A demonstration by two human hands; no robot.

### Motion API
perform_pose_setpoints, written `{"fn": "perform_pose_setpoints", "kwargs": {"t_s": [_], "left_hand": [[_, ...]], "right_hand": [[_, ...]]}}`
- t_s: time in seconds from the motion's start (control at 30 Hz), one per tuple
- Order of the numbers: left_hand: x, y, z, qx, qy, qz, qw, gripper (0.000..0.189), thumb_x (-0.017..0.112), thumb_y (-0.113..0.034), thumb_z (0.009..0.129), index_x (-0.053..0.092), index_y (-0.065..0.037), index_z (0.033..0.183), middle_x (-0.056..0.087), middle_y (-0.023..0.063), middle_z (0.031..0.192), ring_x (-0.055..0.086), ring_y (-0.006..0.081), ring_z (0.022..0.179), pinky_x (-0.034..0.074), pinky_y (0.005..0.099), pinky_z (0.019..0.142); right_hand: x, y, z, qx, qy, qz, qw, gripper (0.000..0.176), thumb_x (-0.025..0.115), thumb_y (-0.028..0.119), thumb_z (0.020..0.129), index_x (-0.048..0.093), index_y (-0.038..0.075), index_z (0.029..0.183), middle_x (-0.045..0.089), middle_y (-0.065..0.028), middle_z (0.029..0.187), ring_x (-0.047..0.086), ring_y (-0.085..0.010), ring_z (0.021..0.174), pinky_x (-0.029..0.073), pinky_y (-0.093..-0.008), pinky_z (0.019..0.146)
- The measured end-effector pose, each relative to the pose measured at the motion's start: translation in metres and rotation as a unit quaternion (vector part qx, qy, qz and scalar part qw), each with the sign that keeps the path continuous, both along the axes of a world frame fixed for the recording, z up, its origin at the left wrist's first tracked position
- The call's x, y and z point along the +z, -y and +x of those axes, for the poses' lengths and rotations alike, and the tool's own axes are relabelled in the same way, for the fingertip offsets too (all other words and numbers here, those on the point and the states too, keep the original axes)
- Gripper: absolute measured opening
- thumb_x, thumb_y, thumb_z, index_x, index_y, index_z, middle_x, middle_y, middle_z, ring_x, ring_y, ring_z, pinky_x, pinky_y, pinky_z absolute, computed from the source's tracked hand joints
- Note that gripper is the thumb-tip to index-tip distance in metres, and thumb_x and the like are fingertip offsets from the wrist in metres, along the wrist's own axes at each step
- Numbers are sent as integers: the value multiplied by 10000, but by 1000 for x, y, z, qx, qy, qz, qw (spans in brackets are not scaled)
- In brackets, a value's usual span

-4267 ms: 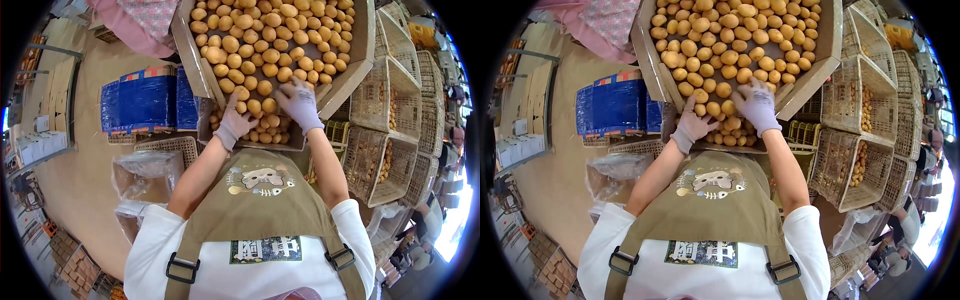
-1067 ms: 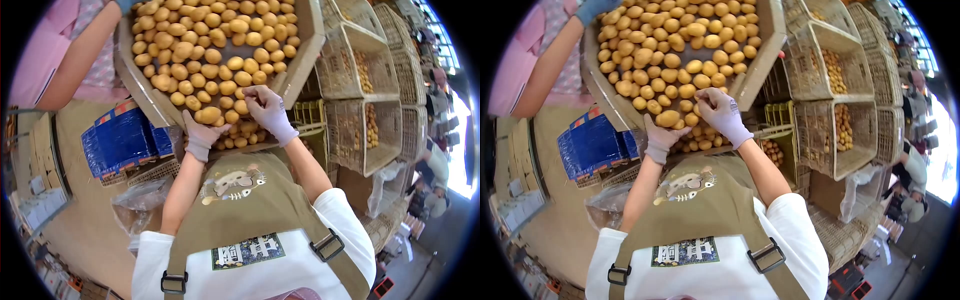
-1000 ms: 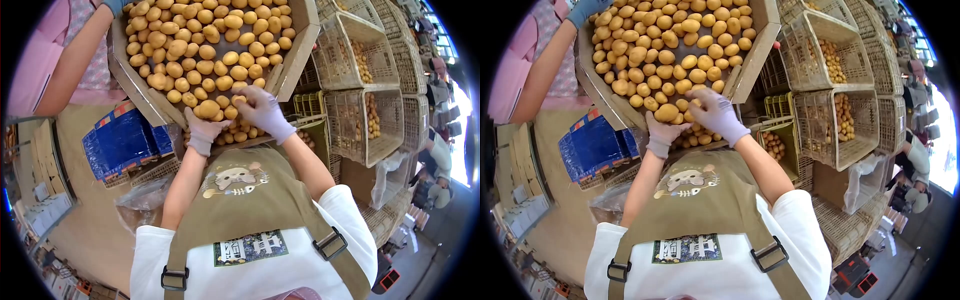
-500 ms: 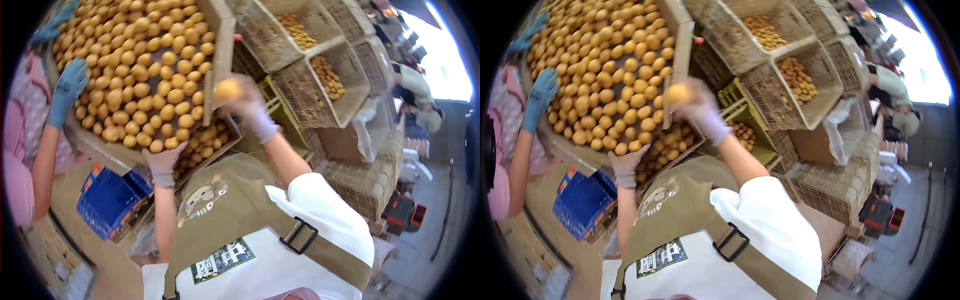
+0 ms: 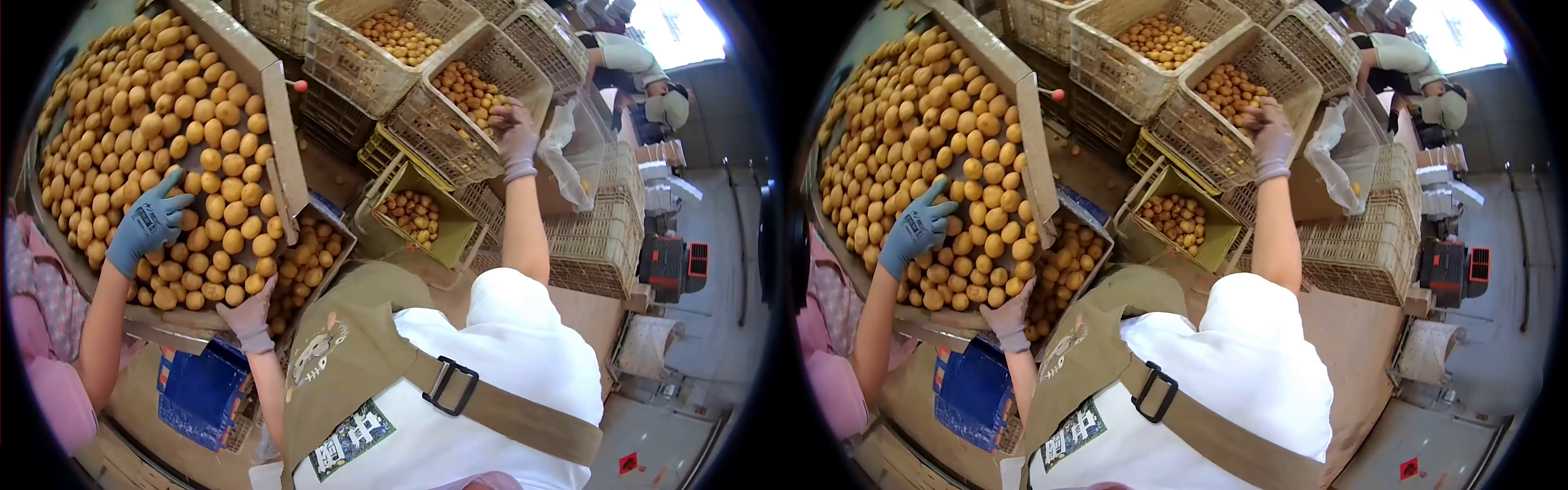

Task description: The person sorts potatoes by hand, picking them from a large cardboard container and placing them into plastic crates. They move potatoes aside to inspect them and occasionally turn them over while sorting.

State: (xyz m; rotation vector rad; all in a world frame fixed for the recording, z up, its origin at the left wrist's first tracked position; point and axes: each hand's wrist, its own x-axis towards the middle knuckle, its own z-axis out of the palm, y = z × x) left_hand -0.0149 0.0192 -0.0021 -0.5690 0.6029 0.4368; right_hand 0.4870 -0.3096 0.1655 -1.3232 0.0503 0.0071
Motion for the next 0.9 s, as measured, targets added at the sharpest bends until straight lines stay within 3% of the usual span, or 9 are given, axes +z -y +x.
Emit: {"fn": "perform_pose_setpoints", "kwargs": {"t_s": [0.23, 0.4, 0.53, 0.57, 0.63, 0.77, 0.8, 0.83, 0.9], "left_hand": [[-26, -1, -2, -21, -6, 154, 988, 1014, 616, -528, 835, 159, 12, 1563, 252, 205, 1611, 266, 414, 1464, 183, 617, 1230], [-14, 13, 4, -23, -66, 360, 930, 608, 488, -405, 968, 408, -27, 1438, 451, 131, 1518, 398, 367, 1408, 296, 638, 1168], [-40, 20, -10, -158, -193, 494, 833, 505, 495, -364, 990, 474, -28, 1367, 565, 93, 1415, 483, 294, 1349, 377, 479, 1144], [-26, 25, -8, -116, -153, 371, 909, 552, 541, -394, 968, 472, -32, 1378, 583, 91, 1385, 500, 287, 1325, 369, 439, 1148], [4, 27, 2, -78, -150, 335, 927, 705, 592, -541, 910, 450, -91, 1433, 553, 77, 1413, 465, 292, 1348, 294, 525, 1174], [8, 21, 5, 55, -101, 178, 977, 790, 432, -710, 922, 356, -209, 1529, 348, 71, 1593, 297, 340, 1473, 216, 705, 1130], [14, 16, 3, 59, -74, 217, 971, 833, 363, -750, 925, 315, -211, 1558, 337, 79, 1602, 307, 363, 1470, 226, 708, 1130], [14, 16, 4, 67, -66, 215, 972, 874, 318, -788, 910, 281, -222, 1575, 326, 75, 1606, 317, 379, 1462, 217, 697, 1136], [11, 16, 4, 83, -33, 206, 974, 872, 280, -791, 915, 270, -224, 1579, 320, 77, 1613, 320, 391, 1465, 210, 709, 1135]], "right_hand": [[-16, -91, -114, 257, 129, -330, 899, 295, 610, 137, 958, 655, 12, 1222, 746, -111, 934, 696, -193, 790, 562, -337, 715], [-25, -197, -238, 507, 516, -313, 615, 411, 714, 146, 801, 658, 67, 1200, 665, -160, 1169, 623, -371, 1098, 480, -473, 983], [-58, -245, -283, 560, 541, -422, 465, 424, 674, 307, 864, 650, 119, 1243, 615, -164, 1307, 583, -350, 1219, 433, -478, 1051], [-64, -259, -279, 623, 449, -529, 362, 436, 663, 358, 876, 648, 136, 1251, 603, -167, 1323, 597, -357, 1190, 424, -476, 1049], [-68, -280, -288, 537, 447, -474, 535, 459, 669, 379, 870, 640, 147, 1265, 615, -162, 1283, 583, -375, 1176, 400, -504, 1054], [-73, -280, -301, 590, 538, -512, 317, 499, 635, 438, 867, 632, 211, 1312, 401, -94, 1575, 339, -387, 1438, 277, -599, 1139], [-74, -285, -294, 625, 491, -526, 301, 467, 625, 437, 864, 665, 216, 1274, 426, -101, 1560, 360, -358, 1442, 252, -570, 1174], [-80, -287, -287, 627, 454, -476, 418, 392, 624, 414, 870, 702, 185, 1180, 499, -119, 1489, 453, -332, 1373, 293, -560, 1148], [-79, -283, -282, 589, 501, -485, 408, 317, 626, 373, 866, 715, 154, 1077, 575, -129, 1390, 529, -315, 1282, 344, -555, 1098]]}}
